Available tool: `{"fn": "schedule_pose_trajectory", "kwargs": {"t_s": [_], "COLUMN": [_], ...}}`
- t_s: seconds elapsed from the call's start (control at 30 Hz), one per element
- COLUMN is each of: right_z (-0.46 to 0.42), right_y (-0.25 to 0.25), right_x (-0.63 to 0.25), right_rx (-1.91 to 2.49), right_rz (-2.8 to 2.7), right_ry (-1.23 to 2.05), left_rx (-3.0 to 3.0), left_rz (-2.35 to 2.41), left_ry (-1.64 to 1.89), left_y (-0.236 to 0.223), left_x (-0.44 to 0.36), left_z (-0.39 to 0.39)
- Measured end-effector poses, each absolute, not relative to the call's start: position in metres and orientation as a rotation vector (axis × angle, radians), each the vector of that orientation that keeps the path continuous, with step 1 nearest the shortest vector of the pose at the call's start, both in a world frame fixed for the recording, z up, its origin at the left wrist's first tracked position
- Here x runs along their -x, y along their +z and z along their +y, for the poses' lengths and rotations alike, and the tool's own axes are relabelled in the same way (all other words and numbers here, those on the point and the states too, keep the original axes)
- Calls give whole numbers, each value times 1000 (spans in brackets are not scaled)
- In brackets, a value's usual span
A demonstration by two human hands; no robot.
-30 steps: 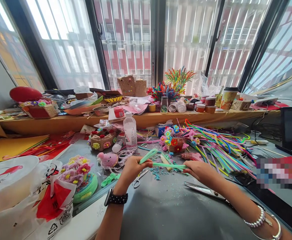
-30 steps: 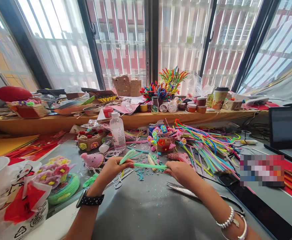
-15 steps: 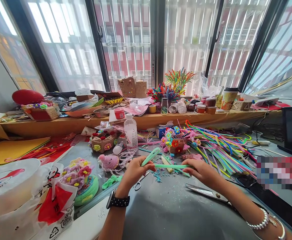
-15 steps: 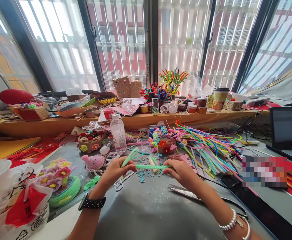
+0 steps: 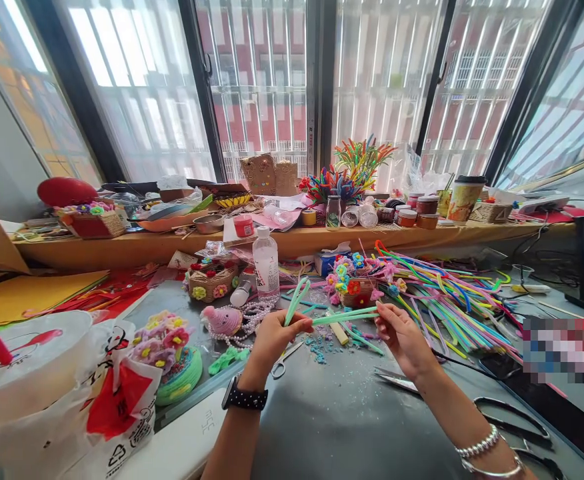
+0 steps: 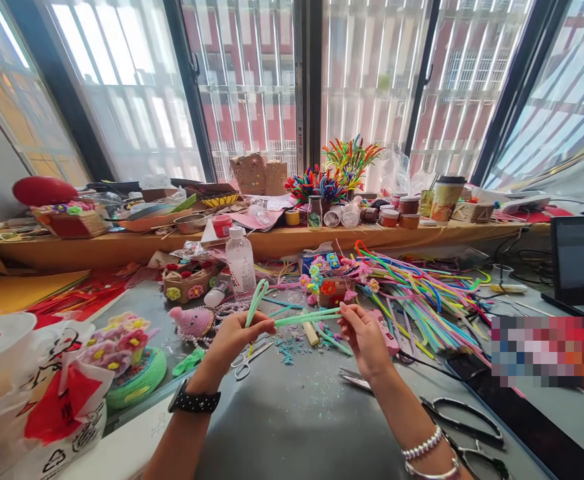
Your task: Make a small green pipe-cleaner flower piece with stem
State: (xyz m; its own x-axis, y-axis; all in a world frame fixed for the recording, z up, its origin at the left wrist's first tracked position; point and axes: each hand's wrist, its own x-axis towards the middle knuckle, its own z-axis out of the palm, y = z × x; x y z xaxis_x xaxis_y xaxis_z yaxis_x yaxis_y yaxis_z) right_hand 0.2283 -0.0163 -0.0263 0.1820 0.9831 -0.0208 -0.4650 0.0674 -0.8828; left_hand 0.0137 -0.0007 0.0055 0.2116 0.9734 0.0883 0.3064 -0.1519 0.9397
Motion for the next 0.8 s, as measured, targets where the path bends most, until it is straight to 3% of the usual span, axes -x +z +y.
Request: {"fn": "schedule_pose_trajectory", "kwargs": {"t_s": [0.23, 0.5, 0.8], "right_z": [-29, -102, -131], "right_y": [-24, -30, -59], "right_x": [-249, -374, -385], "right_rx": [1087, 1888, 1949], "right_rz": [-1022, -1811, -2174], "right_ry": [1122, 604, 404], "left_rx": [-1615, -1625, -1606], "left_rz": [1278, 1357, 1303], "left_ry": [1062, 1179, 1207], "left_y": [1, -1, -3], "left_x": [-6, -3, -1], "left_z": [5, 7, 10]}}
